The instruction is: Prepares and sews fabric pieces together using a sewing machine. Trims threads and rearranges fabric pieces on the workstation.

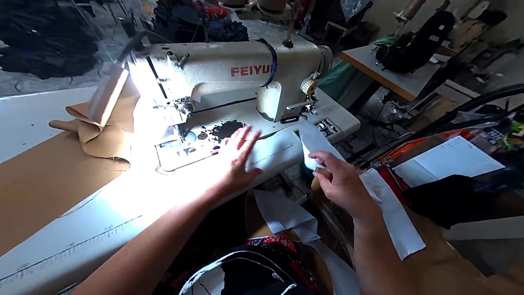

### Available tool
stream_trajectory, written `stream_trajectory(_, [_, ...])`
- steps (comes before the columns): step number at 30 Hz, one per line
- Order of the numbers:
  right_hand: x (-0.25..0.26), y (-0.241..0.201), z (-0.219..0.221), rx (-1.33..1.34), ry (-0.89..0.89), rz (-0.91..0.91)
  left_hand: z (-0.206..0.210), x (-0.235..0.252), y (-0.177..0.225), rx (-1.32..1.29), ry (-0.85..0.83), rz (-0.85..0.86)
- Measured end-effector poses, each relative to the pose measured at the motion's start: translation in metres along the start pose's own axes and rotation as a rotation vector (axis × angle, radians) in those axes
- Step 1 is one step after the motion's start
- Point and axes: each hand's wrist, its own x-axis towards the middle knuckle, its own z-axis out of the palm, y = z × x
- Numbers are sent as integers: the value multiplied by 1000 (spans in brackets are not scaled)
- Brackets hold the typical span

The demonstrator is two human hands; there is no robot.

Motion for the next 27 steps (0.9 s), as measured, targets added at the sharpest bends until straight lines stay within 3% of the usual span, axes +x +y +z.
stream_trajectory(4, [18, -34, -7, 227, -164, -257, -12, 2, 46, -158, -97, 197])
stream_trajectory(7, [35, -54, -14, 320, -216, -393, -21, -5, 38, -179, -37, 272])
stream_trajectory(10, [51, -65, -15, 185, -141, -366, -49, -19, 27, -107, -3, 207])
stream_trajectory(14, [75, -69, 4, -107, -13, -186, -91, -42, 58, 64, -89, -154])
stream_trajectory(16, [86, -72, 18, -90, 65, -177, -108, -58, 80, -85, -178, -92])
stream_trajectory(18, [96, -78, 27, 54, 104, -186, -124, -69, 93, -361, -288, 140])
stream_trajectory(19, [100, -80, 30, 140, 87, -184, -128, -72, 93, -424, -253, 232])
stream_trajectory(20, [105, -81, 34, 223, 75, -191, -132, -74, 90, -374, -112, 257])
stream_trajectory(22, [115, -88, 40, 403, 26, -213, -136, -73, 72, -127, 210, 168])
stream_trajectory(24, [122, -104, 42, 576, -83, -247, -143, -69, 50, -81, 237, 97])
stream_trajectory(27, [124, -136, 39, 534, -80, -324, -139, -74, 41, -212, 155, 87])
